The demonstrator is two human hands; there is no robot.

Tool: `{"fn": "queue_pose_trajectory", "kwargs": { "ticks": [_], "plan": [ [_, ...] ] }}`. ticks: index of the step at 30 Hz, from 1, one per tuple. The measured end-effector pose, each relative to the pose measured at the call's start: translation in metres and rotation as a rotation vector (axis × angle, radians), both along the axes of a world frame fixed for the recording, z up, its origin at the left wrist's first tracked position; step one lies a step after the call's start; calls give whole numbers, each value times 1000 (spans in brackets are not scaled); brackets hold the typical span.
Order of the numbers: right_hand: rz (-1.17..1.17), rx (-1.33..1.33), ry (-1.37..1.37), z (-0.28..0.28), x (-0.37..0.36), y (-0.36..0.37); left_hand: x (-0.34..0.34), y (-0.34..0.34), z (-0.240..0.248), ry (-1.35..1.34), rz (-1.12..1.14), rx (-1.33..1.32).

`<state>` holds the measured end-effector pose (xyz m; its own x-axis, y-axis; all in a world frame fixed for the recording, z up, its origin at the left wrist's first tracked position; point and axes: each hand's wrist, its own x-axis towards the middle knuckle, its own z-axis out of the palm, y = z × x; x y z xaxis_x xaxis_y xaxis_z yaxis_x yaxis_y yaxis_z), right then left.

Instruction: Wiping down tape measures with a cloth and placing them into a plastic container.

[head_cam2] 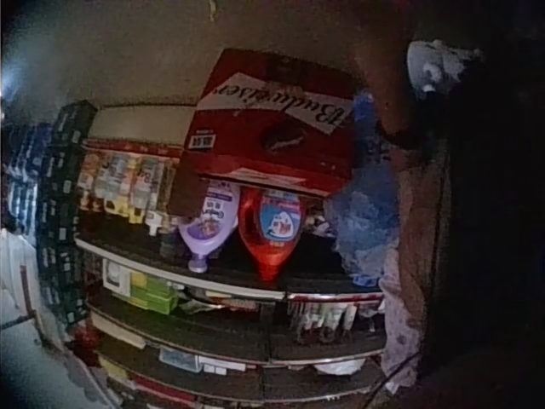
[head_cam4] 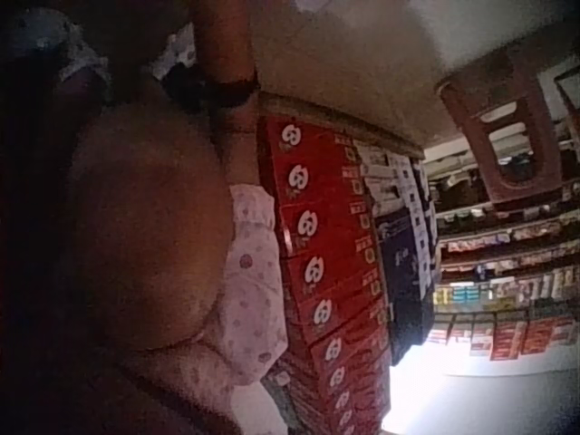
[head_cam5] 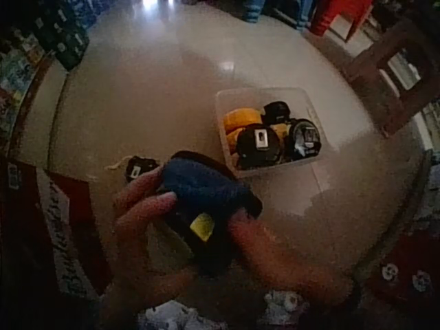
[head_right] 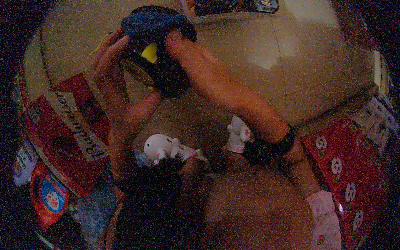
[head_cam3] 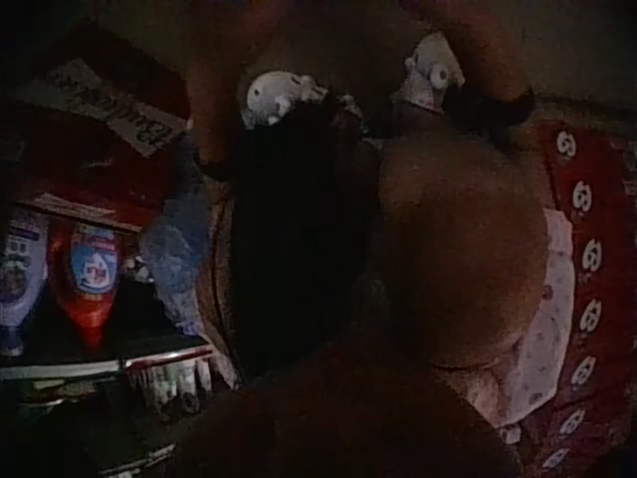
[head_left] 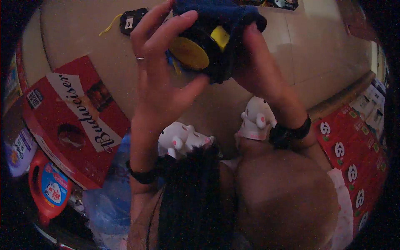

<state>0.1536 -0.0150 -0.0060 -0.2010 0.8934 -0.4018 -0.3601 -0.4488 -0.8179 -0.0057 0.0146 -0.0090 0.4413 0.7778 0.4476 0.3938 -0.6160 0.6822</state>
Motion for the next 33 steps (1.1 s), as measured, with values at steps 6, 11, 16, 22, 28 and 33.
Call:
{"fn": "queue_pose_trajectory", "kwargs": {
  "ticks": [6, 11, 16, 22, 28, 33],
  "plan": [
    [-184, -29, 190, 17, -8, 1, -5, -9, -16, -227, 136, -222],
    [-246, -92, 427, -2, 11, 4, -4, -15, -10, -635, 86, -494],
    [-332, -132, 543, -4, 21, 1, -1, -7, -12, -532, -76, -280],
    [104, -93, 163, 20, 17, 4, 2, -9, -15, -228, -115, -103],
    [54, -73, 144, 13, 11, 0, 4, -11, 3, -265, -234, -318],
    [-11, 16, 178, 9, 9, -3, 13, -17, 3, -152, 31, -312]
  ]
}}
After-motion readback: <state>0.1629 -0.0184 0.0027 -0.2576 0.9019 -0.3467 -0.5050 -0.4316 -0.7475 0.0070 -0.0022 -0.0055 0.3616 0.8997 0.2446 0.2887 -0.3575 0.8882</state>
